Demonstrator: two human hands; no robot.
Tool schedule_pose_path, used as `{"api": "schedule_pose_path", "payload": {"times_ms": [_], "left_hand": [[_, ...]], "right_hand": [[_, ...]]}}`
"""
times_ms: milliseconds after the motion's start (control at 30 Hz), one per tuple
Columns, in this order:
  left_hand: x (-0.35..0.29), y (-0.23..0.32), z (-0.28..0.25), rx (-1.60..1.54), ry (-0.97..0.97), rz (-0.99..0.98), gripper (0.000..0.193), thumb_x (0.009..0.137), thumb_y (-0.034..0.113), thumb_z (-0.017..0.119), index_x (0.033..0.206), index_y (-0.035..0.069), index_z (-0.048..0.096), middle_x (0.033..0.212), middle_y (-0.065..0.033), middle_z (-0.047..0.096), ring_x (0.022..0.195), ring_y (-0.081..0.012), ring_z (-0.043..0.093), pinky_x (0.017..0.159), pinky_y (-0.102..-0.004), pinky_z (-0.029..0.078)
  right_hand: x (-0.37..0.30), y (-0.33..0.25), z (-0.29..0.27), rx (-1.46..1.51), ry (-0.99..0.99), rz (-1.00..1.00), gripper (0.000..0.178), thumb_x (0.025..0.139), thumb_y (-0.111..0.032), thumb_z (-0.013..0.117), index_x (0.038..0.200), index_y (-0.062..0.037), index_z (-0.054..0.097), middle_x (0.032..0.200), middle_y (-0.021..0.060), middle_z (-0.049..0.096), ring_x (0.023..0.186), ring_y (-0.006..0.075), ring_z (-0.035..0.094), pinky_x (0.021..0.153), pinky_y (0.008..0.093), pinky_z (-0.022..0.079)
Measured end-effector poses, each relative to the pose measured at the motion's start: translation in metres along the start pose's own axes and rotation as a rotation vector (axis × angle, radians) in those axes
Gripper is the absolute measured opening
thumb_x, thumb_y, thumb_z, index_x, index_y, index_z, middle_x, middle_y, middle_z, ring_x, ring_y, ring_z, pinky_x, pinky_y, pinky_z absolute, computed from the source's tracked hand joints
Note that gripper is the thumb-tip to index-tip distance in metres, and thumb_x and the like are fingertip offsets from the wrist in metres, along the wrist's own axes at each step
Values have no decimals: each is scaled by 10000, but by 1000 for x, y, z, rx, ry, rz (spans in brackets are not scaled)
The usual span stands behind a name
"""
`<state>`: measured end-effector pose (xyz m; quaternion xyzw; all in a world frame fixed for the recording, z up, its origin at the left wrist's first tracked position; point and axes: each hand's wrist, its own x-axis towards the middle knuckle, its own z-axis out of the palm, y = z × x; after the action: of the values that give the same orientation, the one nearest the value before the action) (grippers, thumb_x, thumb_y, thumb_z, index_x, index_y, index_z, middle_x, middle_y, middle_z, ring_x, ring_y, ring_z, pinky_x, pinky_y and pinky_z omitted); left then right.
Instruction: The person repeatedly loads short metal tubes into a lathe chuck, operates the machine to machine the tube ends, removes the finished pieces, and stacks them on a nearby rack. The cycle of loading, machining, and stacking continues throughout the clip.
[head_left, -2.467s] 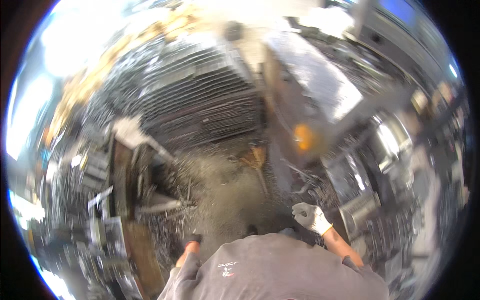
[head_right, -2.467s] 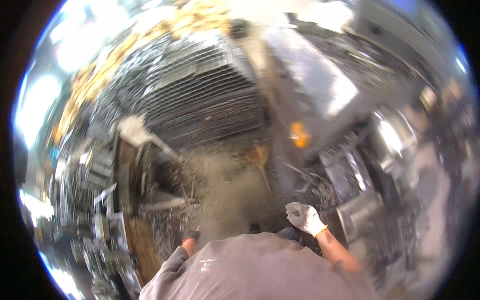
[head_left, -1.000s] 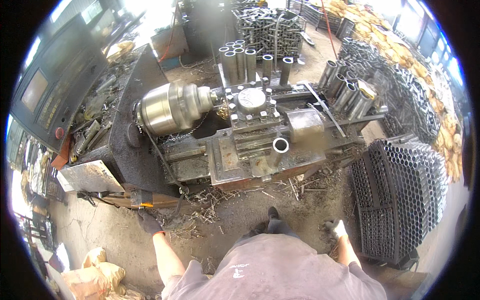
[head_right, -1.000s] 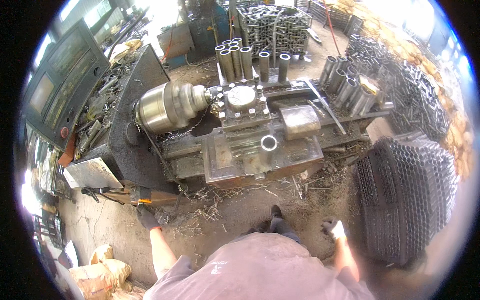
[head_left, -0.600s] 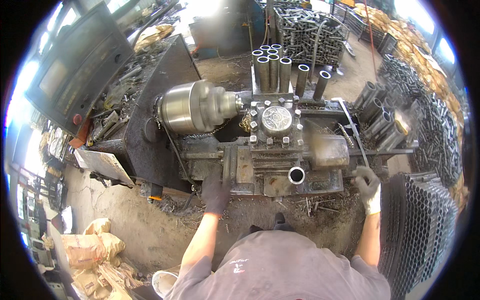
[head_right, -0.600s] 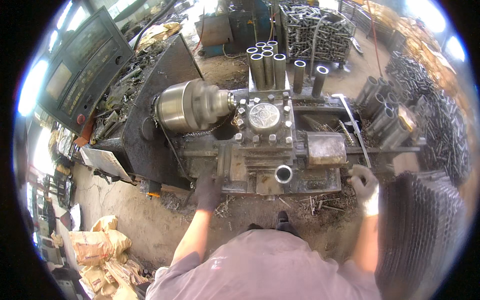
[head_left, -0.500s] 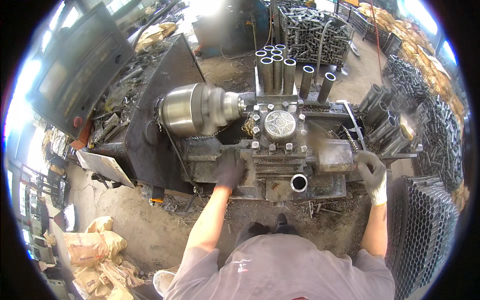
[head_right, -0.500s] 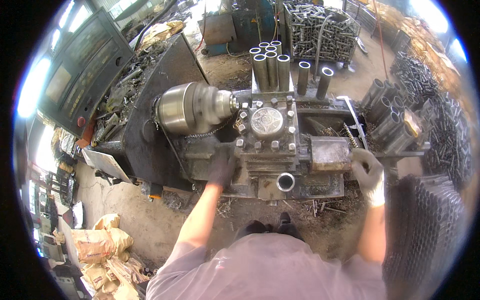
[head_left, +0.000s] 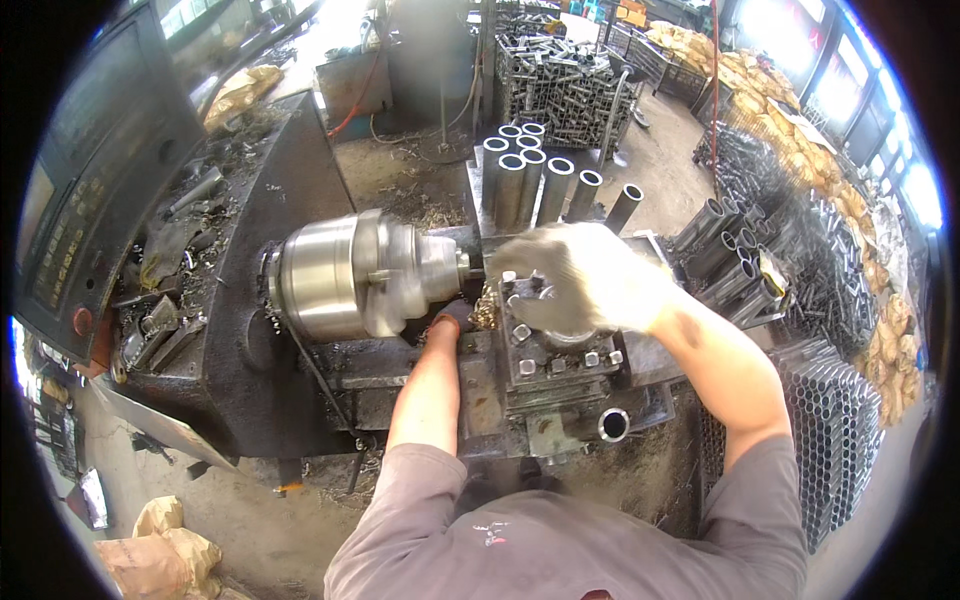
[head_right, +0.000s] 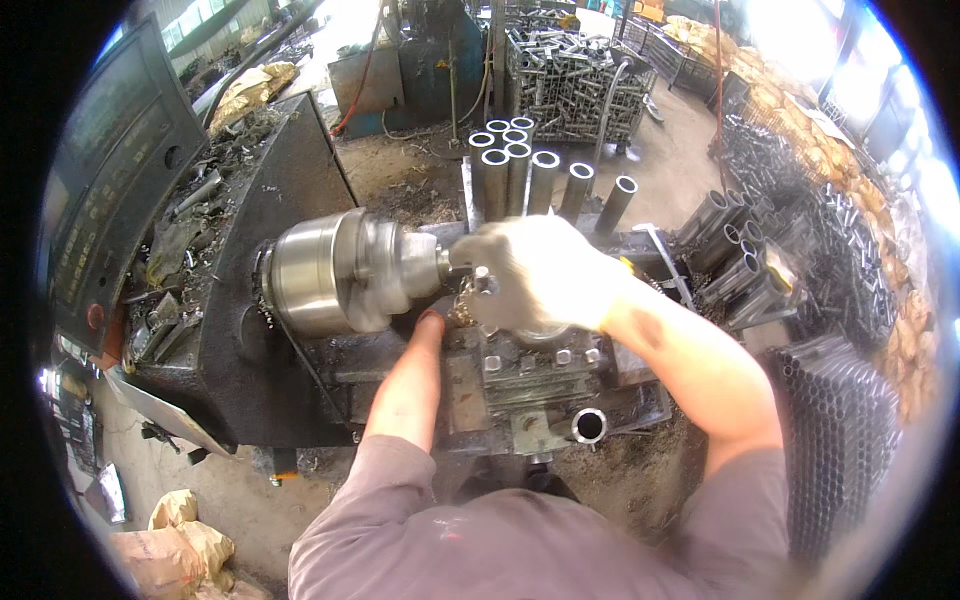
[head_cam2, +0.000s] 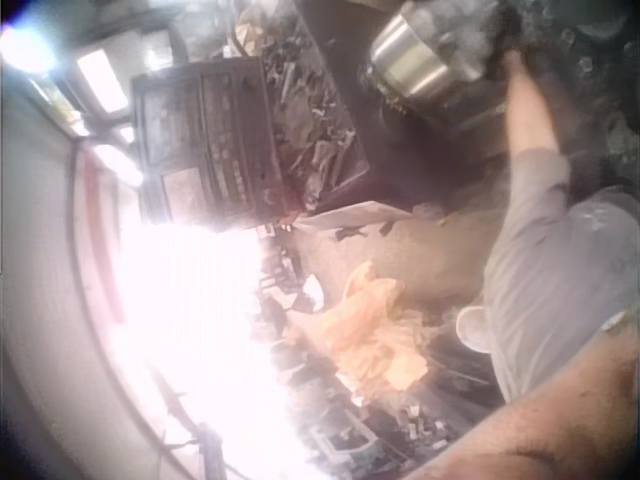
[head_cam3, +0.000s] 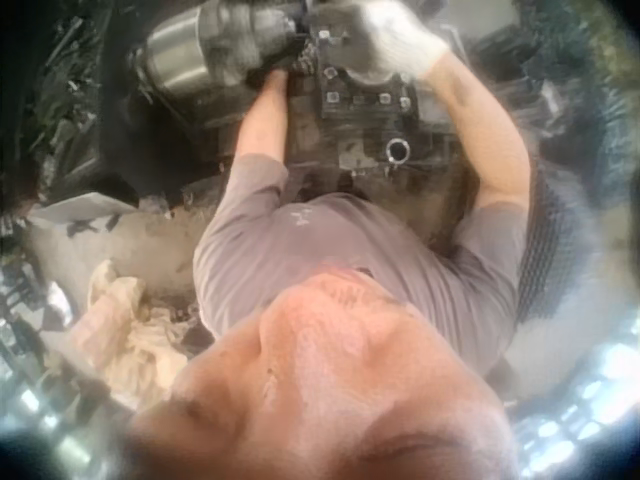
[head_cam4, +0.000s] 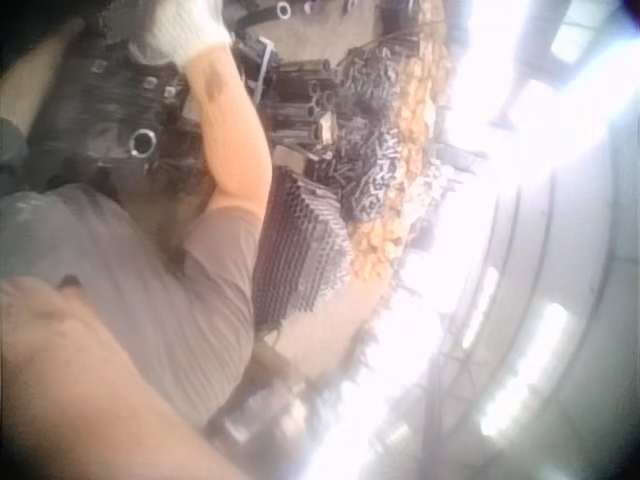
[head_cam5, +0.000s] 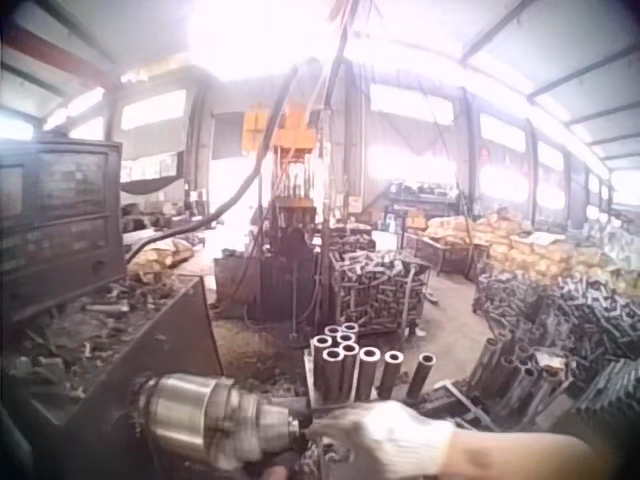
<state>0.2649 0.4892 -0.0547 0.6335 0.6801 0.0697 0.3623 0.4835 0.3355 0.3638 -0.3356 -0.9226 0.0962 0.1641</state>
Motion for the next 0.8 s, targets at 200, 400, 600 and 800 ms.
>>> {"api": "schedule_pose_path", "payload": {"times_ms": [200,400,600,800], "left_hand": [[-140,48,-26,-2,270,-114,693,960,469,631,1497,38,552,1459,-261,641,1312,-456,643,1110,-549,509],[-299,27,-43,-2,624,403,448,958,233,647,1360,36,634,1382,-205,682,1257,-389,669,1049,-501,542],[-405,-22,-40,-317,617,245,369,891,97,755,1255,59,708,1239,-184,742,1124,-387,725,970,-446,588],[-397,-10,-45,-220,632,255,353,906,80,746,1258,62,731,1174,-187,763,1054,-329,766,925,-407,607]], "right_hand": [[111,62,95,-189,-995,190,676,799,-500,865,1295,-54,752,1142,168,802,990,348,773,883,423,609],[116,92,125,216,-997,-249,494,861,-303,862,1276,-48,778,1179,120,803,1077,237,741,927,353,582],[88,62,62,478,-236,214,232,860,-89,760,1081,-51,820,1072,124,814,883,171,762,748,334,634],[140,121,71,-139,124,121,290,859,-134,719,1135,-60,772,1009,166,792,930,382,766,870,477,616]]}}
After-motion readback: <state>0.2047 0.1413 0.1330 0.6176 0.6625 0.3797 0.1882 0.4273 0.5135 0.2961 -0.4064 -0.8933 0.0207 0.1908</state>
